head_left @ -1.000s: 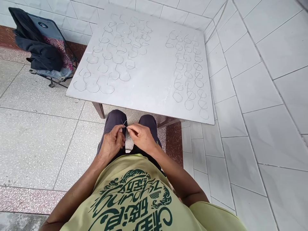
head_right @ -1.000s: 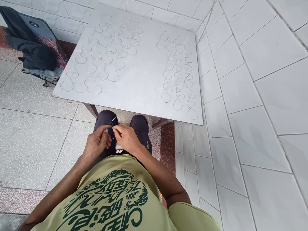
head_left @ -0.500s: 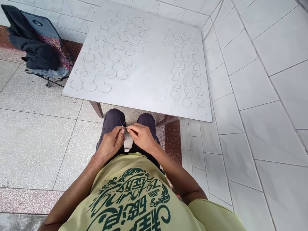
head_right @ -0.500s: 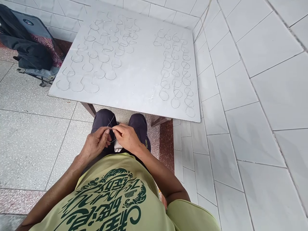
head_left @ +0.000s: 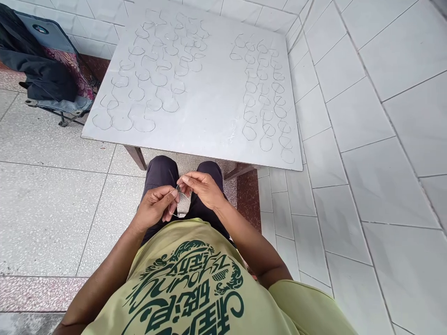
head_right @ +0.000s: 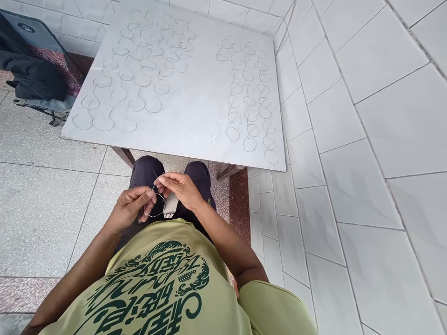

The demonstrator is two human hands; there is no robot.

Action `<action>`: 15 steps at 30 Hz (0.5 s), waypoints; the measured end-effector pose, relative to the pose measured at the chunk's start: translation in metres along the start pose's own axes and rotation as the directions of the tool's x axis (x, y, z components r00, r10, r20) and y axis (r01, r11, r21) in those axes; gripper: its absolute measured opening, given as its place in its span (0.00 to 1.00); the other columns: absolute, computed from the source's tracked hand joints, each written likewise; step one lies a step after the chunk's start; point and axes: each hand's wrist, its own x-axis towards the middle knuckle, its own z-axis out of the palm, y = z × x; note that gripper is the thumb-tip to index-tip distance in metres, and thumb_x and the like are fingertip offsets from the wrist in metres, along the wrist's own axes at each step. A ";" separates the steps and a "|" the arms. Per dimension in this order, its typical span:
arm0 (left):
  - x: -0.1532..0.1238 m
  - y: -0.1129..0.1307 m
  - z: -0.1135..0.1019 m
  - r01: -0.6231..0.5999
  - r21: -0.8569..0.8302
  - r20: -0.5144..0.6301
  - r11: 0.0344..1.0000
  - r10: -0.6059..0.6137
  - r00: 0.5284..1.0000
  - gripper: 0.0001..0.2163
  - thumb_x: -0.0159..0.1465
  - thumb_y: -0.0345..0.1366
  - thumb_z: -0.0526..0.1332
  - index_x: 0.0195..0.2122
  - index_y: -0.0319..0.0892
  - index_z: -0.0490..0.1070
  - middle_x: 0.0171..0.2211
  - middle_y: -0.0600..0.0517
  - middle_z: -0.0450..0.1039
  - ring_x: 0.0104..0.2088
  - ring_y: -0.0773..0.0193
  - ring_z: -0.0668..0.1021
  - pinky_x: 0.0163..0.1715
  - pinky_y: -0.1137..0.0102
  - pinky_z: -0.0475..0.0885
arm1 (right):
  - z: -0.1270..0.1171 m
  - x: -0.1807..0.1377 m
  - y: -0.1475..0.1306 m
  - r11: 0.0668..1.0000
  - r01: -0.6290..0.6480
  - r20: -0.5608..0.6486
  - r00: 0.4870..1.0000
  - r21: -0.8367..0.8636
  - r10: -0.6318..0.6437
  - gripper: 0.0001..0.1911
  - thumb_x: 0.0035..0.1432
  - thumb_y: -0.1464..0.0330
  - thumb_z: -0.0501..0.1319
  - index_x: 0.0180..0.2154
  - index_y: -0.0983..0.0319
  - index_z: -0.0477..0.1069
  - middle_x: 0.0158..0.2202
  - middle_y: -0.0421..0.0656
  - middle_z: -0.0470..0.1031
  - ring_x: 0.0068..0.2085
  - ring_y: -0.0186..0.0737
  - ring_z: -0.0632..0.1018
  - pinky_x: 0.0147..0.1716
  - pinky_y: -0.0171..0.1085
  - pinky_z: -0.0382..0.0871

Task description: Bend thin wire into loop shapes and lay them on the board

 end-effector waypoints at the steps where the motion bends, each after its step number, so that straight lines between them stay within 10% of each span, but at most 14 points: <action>1: 0.000 0.000 -0.001 0.010 -0.027 0.009 1.000 -0.009 1.000 0.16 0.71 0.48 0.61 0.33 0.42 0.73 0.17 0.58 0.68 0.12 0.72 0.67 0.11 0.77 0.60 | 0.000 0.001 0.002 0.999 -0.004 0.013 1.000 0.034 0.003 0.19 0.62 0.51 0.67 0.39 0.60 0.81 0.37 0.43 0.79 0.36 0.36 0.78 0.33 0.34 0.72; 15: -0.011 -0.008 -0.008 0.166 -0.243 0.271 0.956 -0.098 0.958 0.16 0.71 0.46 0.62 0.30 0.39 0.75 0.12 0.59 0.62 0.08 0.75 0.61 0.09 0.81 0.52 | 0.001 -0.007 0.003 0.989 0.136 0.194 0.970 0.057 -0.144 0.14 0.63 0.57 0.70 0.35 0.62 0.81 0.37 0.43 0.78 0.33 0.35 0.77 0.37 0.37 0.74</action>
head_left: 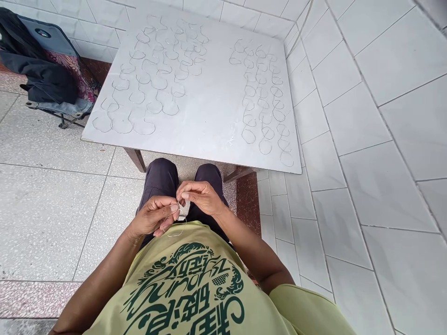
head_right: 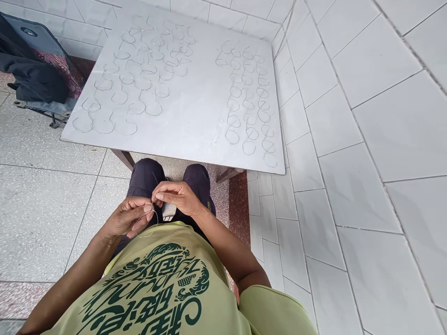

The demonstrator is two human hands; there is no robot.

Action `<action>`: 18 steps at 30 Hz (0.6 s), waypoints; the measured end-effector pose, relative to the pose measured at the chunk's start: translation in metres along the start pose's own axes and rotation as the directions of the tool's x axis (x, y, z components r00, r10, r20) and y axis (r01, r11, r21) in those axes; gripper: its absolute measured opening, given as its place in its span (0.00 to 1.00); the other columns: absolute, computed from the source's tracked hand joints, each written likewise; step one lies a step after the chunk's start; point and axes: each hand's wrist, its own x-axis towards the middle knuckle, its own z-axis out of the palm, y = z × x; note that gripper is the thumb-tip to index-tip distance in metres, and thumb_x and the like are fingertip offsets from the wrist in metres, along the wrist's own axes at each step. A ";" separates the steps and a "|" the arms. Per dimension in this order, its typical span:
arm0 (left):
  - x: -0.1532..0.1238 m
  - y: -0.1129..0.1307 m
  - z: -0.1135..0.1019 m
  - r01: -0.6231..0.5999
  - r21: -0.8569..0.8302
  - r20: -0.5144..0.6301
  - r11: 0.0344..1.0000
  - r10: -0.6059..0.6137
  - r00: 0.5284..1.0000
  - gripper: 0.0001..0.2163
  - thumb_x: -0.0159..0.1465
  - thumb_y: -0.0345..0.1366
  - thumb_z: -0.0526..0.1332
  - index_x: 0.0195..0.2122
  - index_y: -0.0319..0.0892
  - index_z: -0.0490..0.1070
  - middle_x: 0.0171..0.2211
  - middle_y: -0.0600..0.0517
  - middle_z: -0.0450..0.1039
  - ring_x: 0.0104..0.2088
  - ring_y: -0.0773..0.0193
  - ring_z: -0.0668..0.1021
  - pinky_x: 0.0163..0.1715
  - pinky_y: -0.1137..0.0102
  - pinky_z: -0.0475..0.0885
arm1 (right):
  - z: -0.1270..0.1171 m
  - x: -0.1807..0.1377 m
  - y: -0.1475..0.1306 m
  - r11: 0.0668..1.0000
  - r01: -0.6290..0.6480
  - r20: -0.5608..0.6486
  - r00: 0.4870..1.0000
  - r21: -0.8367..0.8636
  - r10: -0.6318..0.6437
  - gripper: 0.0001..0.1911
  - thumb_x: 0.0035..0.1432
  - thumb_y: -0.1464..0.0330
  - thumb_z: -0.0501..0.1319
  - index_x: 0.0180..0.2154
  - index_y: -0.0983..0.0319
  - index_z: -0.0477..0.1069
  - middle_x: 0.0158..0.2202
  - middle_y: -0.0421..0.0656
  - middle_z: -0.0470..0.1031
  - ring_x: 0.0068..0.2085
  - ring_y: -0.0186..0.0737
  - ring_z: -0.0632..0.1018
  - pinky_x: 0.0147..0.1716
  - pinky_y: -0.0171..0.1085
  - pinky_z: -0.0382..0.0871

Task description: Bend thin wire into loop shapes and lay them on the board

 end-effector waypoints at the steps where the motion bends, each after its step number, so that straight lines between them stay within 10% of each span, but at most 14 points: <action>1: 0.000 -0.001 0.000 -0.002 -0.034 0.003 0.999 0.003 1.000 0.16 0.70 0.45 0.63 0.30 0.39 0.75 0.12 0.60 0.61 0.08 0.75 0.60 0.08 0.81 0.52 | 0.001 0.000 0.001 0.999 0.032 -0.015 0.999 -0.005 -0.032 0.13 0.63 0.58 0.70 0.35 0.62 0.81 0.37 0.44 0.78 0.33 0.35 0.77 0.37 0.37 0.74; 10: 0.003 0.008 0.006 -0.066 -0.024 -0.083 0.998 0.064 0.995 0.15 0.72 0.44 0.62 0.32 0.40 0.73 0.13 0.60 0.64 0.08 0.74 0.63 0.08 0.81 0.54 | 0.006 0.003 -0.009 0.964 0.128 -0.128 0.979 -0.234 -0.161 0.14 0.66 0.57 0.67 0.37 0.61 0.81 0.39 0.45 0.80 0.35 0.37 0.78 0.36 0.37 0.74; 18: 0.013 0.024 0.015 -0.176 0.399 -0.266 0.900 0.297 0.917 0.15 0.75 0.46 0.57 0.38 0.41 0.72 0.21 0.58 0.70 0.16 0.72 0.72 0.16 0.78 0.67 | 0.008 -0.010 -0.018 0.973 -0.099 -0.137 0.988 -0.207 0.072 0.18 0.69 0.54 0.62 0.43 0.62 0.77 0.32 0.42 0.80 0.32 0.36 0.80 0.32 0.35 0.74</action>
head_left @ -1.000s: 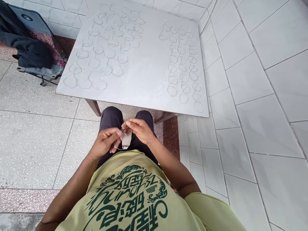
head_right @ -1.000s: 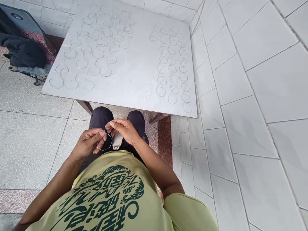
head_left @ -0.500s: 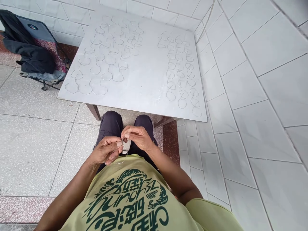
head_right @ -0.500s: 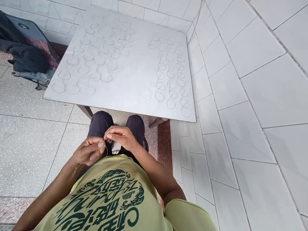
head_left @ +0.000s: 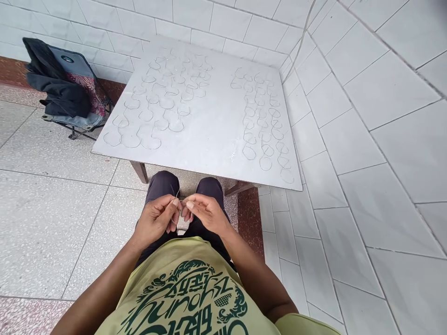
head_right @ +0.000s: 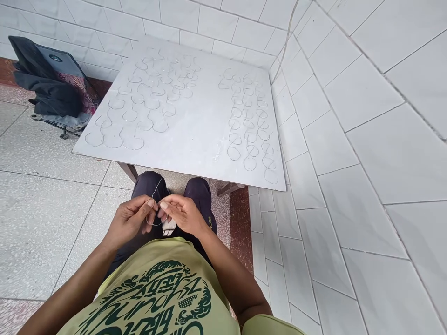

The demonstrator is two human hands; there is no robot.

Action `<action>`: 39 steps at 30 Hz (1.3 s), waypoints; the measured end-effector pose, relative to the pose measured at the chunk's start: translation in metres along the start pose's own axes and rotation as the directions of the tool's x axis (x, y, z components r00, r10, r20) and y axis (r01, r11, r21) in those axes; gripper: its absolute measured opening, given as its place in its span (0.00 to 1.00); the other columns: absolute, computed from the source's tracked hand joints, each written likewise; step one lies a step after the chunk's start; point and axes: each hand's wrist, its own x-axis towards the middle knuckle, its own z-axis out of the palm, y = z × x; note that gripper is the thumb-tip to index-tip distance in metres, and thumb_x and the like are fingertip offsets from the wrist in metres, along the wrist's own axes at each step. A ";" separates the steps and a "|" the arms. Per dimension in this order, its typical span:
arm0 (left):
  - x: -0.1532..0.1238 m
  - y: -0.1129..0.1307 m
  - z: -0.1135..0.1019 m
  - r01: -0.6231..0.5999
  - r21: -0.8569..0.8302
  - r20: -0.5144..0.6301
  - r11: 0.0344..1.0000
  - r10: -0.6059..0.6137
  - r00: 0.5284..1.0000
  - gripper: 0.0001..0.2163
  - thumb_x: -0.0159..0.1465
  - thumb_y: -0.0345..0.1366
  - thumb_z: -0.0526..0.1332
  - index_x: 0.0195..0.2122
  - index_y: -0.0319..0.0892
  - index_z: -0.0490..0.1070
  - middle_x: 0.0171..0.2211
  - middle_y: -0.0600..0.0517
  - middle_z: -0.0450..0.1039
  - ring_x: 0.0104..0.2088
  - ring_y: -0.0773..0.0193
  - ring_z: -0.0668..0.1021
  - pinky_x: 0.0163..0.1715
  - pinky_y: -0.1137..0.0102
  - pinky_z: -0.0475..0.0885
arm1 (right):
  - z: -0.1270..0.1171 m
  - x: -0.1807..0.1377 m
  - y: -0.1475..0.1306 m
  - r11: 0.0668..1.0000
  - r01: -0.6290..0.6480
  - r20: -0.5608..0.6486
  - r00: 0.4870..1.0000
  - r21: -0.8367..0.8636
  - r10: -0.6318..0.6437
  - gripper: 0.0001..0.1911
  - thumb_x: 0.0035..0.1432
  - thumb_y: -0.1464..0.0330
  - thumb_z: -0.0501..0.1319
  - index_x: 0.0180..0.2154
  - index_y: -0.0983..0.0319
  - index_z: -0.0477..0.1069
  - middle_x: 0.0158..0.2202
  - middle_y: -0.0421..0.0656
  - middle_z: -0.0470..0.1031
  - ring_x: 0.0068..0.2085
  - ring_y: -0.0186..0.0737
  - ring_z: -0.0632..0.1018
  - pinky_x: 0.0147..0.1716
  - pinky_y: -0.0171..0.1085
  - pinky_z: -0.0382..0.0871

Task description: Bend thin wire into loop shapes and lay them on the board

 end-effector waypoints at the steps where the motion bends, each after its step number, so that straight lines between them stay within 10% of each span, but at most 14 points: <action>1: 0.001 -0.001 0.001 -0.006 0.024 -0.014 1.000 0.006 1.000 0.15 0.75 0.47 0.56 0.38 0.41 0.72 0.21 0.58 0.70 0.16 0.72 0.72 0.16 0.77 0.67 | 0.002 -0.003 0.000 1.000 -0.021 -0.015 1.000 -0.020 0.021 0.17 0.69 0.54 0.62 0.42 0.62 0.77 0.31 0.42 0.79 0.30 0.35 0.80 0.31 0.34 0.74; 19: -0.003 0.000 -0.004 -0.048 0.438 0.163 0.898 -0.027 0.986 0.11 0.75 0.37 0.49 0.35 0.45 0.64 0.23 0.58 0.70 0.20 0.70 0.73 0.20 0.77 0.69 | -0.002 -0.015 0.010 0.964 -0.031 -0.150 0.989 -0.263 -0.009 0.19 0.71 0.57 0.58 0.48 0.62 0.81 0.23 0.37 0.74 0.18 0.28 0.70 0.19 0.29 0.66; 26: -0.003 0.001 0.004 0.082 0.177 0.121 0.981 -0.105 0.987 0.14 0.76 0.46 0.50 0.41 0.45 0.68 0.21 0.59 0.68 0.17 0.69 0.72 0.15 0.76 0.66 | -0.020 -0.012 0.001 0.966 -0.015 -0.033 0.999 -0.256 0.006 0.22 0.72 0.53 0.57 0.51 0.61 0.80 0.26 0.37 0.75 0.20 0.28 0.72 0.21 0.28 0.67; 39: 0.015 0.005 0.004 0.011 0.235 -0.003 0.972 -0.011 1.000 0.15 0.75 0.49 0.52 0.45 0.44 0.71 0.23 0.58 0.69 0.19 0.69 0.72 0.20 0.75 0.66 | -0.015 -0.006 0.004 0.987 -0.011 -0.178 0.984 -0.160 -0.018 0.21 0.71 0.51 0.58 0.43 0.62 0.76 0.27 0.40 0.76 0.23 0.32 0.76 0.22 0.31 0.70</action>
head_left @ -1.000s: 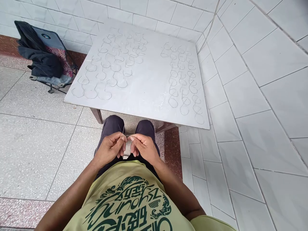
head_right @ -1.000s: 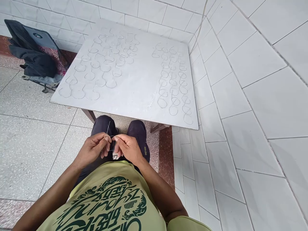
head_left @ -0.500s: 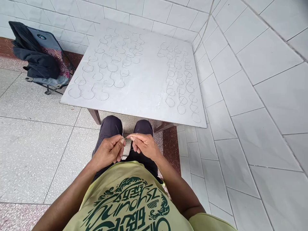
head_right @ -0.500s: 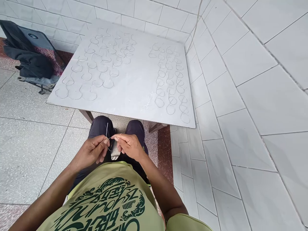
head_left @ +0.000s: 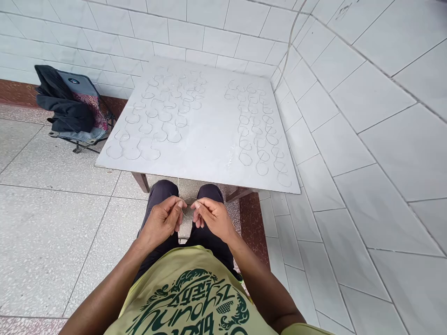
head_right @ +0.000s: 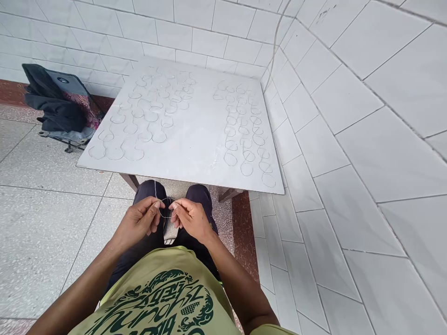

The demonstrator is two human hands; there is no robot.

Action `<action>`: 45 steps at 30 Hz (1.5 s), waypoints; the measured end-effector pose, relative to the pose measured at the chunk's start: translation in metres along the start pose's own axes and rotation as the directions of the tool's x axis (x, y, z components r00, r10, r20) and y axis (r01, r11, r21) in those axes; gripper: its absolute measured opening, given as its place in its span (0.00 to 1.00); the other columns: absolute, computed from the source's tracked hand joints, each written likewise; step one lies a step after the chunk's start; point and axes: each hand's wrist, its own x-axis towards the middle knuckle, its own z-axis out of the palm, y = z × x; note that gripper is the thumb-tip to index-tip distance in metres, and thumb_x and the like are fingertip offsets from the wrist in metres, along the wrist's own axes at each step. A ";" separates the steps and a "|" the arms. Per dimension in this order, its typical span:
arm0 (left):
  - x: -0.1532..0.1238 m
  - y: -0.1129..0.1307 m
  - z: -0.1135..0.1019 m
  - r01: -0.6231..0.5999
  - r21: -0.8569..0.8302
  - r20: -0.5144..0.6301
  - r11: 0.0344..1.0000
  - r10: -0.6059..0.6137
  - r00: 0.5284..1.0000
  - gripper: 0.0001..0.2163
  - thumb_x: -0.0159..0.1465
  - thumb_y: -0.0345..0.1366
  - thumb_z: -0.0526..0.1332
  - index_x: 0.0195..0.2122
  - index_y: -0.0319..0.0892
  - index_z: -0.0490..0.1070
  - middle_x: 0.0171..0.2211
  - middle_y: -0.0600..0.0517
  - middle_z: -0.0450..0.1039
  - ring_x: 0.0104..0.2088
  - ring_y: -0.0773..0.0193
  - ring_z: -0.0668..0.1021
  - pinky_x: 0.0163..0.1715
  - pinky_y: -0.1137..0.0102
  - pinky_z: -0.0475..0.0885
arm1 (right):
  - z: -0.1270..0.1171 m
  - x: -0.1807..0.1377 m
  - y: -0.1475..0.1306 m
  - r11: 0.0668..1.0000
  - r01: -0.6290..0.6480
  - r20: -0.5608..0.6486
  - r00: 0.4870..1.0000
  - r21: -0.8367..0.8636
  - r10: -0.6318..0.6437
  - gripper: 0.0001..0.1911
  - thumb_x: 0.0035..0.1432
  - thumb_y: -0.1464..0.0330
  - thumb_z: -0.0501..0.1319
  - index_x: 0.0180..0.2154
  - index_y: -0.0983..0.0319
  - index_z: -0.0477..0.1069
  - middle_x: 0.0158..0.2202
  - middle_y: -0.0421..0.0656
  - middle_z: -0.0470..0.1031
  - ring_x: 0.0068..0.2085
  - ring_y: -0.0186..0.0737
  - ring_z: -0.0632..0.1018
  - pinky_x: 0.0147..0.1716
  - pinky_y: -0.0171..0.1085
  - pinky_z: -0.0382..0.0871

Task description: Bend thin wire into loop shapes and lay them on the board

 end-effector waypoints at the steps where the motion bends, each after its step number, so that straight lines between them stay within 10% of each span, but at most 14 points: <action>1: 0.001 0.000 0.000 0.002 0.000 -0.003 1.000 -0.002 1.000 0.15 0.74 0.49 0.53 0.47 0.45 0.71 0.24 0.58 0.70 0.20 0.68 0.73 0.20 0.75 0.67 | 0.001 0.001 0.001 1.000 -0.015 -0.011 1.000 0.015 0.016 0.21 0.70 0.51 0.58 0.43 0.62 0.76 0.27 0.40 0.77 0.22 0.32 0.76 0.21 0.31 0.70; 9: -0.001 -0.003 0.007 -0.002 0.038 -0.034 0.999 0.003 0.999 0.20 0.70 0.49 0.60 0.58 0.46 0.67 0.28 0.56 0.73 0.24 0.66 0.75 0.22 0.74 0.69 | 0.001 0.005 0.006 0.995 -0.084 -0.086 0.992 0.059 0.089 0.21 0.68 0.50 0.60 0.41 0.62 0.76 0.26 0.40 0.77 0.21 0.34 0.78 0.18 0.31 0.69; 26: 0.003 -0.022 0.009 0.026 0.004 -0.100 1.000 -0.025 0.995 0.16 0.73 0.50 0.55 0.40 0.43 0.72 0.27 0.55 0.72 0.23 0.67 0.75 0.21 0.74 0.70 | 0.007 0.000 0.016 0.995 -0.065 -0.078 0.995 -0.071 0.060 0.22 0.71 0.50 0.55 0.49 0.61 0.74 0.27 0.39 0.79 0.22 0.34 0.79 0.20 0.30 0.70; 34: 0.013 -0.020 0.002 0.020 0.018 -0.106 1.000 -0.018 0.994 0.19 0.72 0.55 0.55 0.39 0.43 0.72 0.25 0.55 0.71 0.21 0.65 0.75 0.18 0.73 0.70 | 0.000 0.013 0.004 0.779 0.119 -0.065 0.978 -0.616 -0.201 0.16 0.74 0.63 0.52 0.31 0.58 0.65 0.25 0.40 0.74 0.25 0.36 0.74 0.28 0.34 0.63; 38: 0.015 -0.016 0.002 0.011 0.000 -0.117 1.000 -0.010 0.993 0.19 0.70 0.55 0.58 0.46 0.44 0.72 0.29 0.54 0.73 0.24 0.64 0.77 0.19 0.72 0.72 | -0.022 0.022 -0.014 0.577 0.210 0.019 0.948 -0.789 -0.318 0.14 0.74 0.66 0.49 0.33 0.58 0.64 0.27 0.41 0.71 0.27 0.38 0.70 0.30 0.37 0.59; 45: 0.012 -0.045 -0.012 0.072 0.140 -0.237 0.988 -0.037 0.971 0.20 0.69 0.56 0.58 0.48 0.45 0.70 0.30 0.52 0.76 0.25 0.59 0.79 0.22 0.68 0.75 | -0.112 0.088 -0.061 0.612 0.124 -0.128 0.928 -0.781 -0.351 0.15 0.75 0.63 0.48 0.33 0.57 0.62 0.22 0.36 0.62 0.22 0.35 0.61 0.25 0.35 0.50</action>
